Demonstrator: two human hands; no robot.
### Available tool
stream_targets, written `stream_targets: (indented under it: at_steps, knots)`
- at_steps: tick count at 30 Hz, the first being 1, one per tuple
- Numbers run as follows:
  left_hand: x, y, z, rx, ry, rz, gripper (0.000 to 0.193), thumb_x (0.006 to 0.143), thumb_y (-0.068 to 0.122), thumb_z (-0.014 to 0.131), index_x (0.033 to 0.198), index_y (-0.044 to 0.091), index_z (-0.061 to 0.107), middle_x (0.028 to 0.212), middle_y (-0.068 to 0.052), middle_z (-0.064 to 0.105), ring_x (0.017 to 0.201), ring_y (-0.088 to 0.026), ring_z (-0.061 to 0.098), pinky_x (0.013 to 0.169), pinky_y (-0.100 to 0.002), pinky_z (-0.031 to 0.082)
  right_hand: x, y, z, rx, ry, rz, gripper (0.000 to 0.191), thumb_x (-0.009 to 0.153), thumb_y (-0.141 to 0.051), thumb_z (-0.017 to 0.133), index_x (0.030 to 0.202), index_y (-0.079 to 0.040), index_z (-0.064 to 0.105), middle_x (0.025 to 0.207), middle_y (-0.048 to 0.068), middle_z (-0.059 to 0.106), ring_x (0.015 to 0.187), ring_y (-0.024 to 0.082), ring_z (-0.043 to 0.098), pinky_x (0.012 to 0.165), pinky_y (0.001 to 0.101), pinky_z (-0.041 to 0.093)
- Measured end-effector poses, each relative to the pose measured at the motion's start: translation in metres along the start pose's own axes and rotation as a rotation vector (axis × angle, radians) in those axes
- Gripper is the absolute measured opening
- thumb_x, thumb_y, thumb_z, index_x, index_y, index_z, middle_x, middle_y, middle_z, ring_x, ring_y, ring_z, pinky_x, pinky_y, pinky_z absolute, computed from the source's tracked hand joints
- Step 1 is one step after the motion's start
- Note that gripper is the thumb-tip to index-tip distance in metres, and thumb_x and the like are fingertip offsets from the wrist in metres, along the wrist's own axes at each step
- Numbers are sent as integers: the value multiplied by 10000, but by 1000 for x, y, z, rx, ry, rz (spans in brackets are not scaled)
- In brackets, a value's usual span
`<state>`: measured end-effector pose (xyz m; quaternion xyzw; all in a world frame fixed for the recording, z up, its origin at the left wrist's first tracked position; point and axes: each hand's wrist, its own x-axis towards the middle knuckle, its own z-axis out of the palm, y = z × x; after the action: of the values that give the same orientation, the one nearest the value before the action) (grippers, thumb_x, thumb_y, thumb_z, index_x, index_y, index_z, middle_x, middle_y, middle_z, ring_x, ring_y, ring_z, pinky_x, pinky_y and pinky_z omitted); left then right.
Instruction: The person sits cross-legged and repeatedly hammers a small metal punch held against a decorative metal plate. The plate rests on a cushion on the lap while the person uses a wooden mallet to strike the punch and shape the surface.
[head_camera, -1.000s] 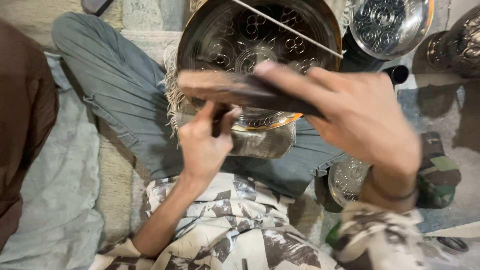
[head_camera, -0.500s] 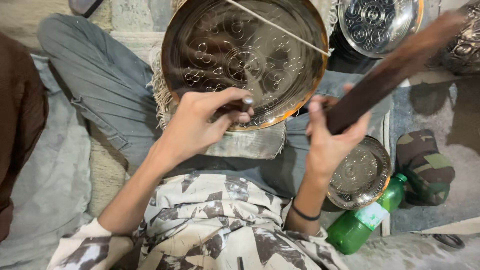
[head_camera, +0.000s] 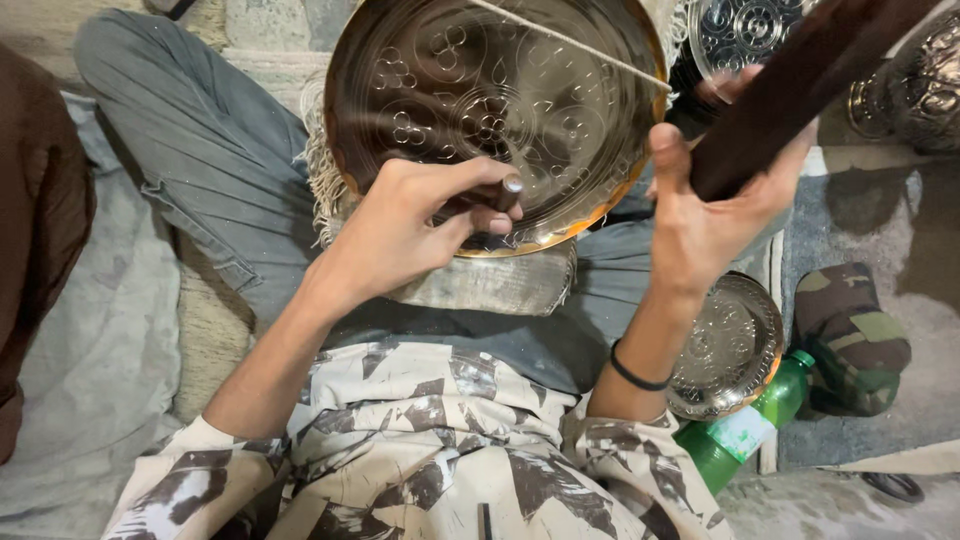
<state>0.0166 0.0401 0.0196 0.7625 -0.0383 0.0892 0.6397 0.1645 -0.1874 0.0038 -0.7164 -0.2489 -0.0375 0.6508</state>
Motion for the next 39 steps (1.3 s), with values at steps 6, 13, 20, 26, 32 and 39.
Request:
stream_targets:
  at_steps: [6,13,20,26,32,39]
  knots:
    - [1,3,1,-11,25,-11,380,919,-137,608,1272,3,632,1055,-108,783,993,-154,802,893,-263,652,24,14,-15,30,-191,-20,560,1081,-3,863,1429,-16,425,1121,176,744,731,143,674,610,245,510]
    - [7,-1,14,-42,-37,-41,360,911,-126,577,1244,-1,636,1013,-103,790,961,-139,809,855,-259,635,-10,37,-31,25,-78,49,586,1107,-59,799,1552,-2,423,1023,140,690,728,144,608,622,247,505]
    - [11,-11,24,87,11,26,366,892,-120,604,1237,-1,633,960,-111,779,902,-146,806,805,-259,624,-34,25,-44,121,-202,49,734,1038,-184,751,1647,-81,353,922,104,695,690,153,652,641,251,541]
    - [9,-14,25,142,37,37,341,875,-105,626,1199,3,636,929,-106,770,851,-159,801,766,-274,615,-12,10,-71,-603,-239,-377,750,1098,-204,828,1629,-280,304,959,97,707,690,166,675,656,262,544]
    - [8,-17,26,244,53,62,353,844,-102,630,1177,11,649,874,-85,771,828,-200,793,723,-300,605,-5,-29,-48,-307,-269,-44,902,975,-224,848,1625,-271,225,897,60,654,670,160,626,574,352,530]
    - [9,-22,25,291,32,81,332,836,-61,672,1157,17,694,883,-118,776,772,-235,780,669,-323,603,1,-69,-34,-968,-628,-232,839,853,-150,858,1567,-269,435,965,97,687,767,240,687,657,398,531]
